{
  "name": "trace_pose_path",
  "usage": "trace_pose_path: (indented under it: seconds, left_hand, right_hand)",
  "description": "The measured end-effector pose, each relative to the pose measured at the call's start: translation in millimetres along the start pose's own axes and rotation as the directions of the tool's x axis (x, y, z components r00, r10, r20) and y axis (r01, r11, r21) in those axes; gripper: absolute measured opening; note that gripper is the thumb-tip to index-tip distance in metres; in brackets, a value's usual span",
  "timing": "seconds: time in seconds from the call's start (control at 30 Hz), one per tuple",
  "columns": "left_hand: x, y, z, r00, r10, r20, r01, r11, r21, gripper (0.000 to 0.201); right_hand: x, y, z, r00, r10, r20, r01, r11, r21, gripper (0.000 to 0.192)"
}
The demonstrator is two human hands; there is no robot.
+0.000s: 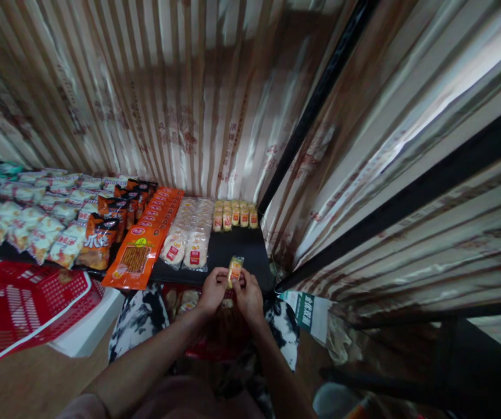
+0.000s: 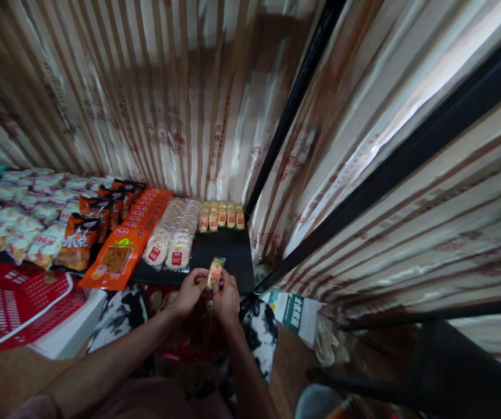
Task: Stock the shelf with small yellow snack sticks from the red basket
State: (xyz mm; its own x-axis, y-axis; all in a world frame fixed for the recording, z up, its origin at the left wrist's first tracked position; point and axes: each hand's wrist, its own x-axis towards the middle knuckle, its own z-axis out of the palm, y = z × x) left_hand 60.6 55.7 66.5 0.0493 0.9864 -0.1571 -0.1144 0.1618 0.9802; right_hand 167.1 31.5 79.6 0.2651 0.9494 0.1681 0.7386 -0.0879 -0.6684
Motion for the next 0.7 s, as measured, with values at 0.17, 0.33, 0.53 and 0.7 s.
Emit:
trace_pose_path:
  seconds: [0.17, 0.33, 0.53, 0.7]
  left_hand:
    - [13.7, 1.4, 6.6, 1.0, 0.03, -0.005, -0.03, 0.998, 0.056, 0.014]
    - [24.0, 3.0, 11.6, 1.0, 0.001, -0.004, -0.001, 0.991, 0.132, 0.02]
    - [36.4, 7.7, 16.8, 1.0, -0.006, -0.015, 0.009, 0.977, 0.213, 0.022]
    - [44.8, 13.1, 21.7, 0.998, 0.035, -0.045, -0.021, 0.96, 0.281, 0.022]
  right_hand:
    - [13.7, 2.6, 4.3, 1.0, 0.006, 0.006, -0.005, 1.0, -0.014, 0.044]
    - [25.3, 9.3, 13.6, 1.0, -0.002, -0.004, 0.002, 0.999, -0.04, 0.05]
    - [39.1, 14.4, 25.5, 0.998, -0.015, -0.06, 0.012, 0.999, -0.044, 0.052]
    - [52.1, 14.1, 31.6, 0.996, -0.008, -0.09, 0.005, 0.999, -0.034, 0.049]
